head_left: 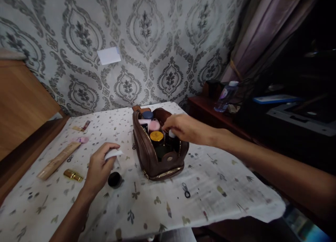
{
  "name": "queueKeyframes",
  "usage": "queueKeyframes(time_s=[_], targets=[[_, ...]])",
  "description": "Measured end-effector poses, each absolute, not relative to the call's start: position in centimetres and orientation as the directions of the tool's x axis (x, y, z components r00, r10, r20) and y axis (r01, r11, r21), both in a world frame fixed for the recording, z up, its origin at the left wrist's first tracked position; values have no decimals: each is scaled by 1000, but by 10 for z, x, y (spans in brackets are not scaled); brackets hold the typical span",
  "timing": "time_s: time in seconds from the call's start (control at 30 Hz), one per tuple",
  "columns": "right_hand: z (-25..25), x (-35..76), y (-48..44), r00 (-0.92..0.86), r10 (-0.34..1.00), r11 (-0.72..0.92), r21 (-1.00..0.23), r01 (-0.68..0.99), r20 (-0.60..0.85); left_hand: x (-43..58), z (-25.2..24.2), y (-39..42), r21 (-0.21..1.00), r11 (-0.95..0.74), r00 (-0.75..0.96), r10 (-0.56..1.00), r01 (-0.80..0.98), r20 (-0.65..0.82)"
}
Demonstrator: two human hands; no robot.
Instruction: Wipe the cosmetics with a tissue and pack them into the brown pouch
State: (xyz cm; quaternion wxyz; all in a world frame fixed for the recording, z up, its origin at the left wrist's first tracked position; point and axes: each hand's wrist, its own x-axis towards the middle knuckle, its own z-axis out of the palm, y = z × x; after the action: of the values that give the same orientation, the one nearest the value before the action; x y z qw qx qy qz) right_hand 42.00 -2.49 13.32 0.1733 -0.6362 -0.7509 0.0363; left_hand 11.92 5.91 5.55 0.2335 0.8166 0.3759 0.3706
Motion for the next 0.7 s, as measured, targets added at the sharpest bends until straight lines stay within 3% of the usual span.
queueKeyframes(time_s=[0.13,0.27,0.4,0.47,0.6,0.7], targets=[[144,405,-53,30,889,186,-420,888,457,101,55,65,761,-500,329,861,414,387],[124,366,-90,16,817,371,-546,751,576,82,50,65,862,-358,189,932,357,309],[74,319,-101,-242,843,518,-600,609,481,69,36,61,930,-249,100,968,270,230],[45,297,-95,-297,864,502,-635,587,408,64,26,58,945,-223,100,974,238,204],[7,263,-67,-216,964,257,-740,622,153,62,13,50,926,-260,169,961,273,220],[1,244,-42,-127,992,104,-695,711,19,67,6,43,831,-420,285,900,364,330]])
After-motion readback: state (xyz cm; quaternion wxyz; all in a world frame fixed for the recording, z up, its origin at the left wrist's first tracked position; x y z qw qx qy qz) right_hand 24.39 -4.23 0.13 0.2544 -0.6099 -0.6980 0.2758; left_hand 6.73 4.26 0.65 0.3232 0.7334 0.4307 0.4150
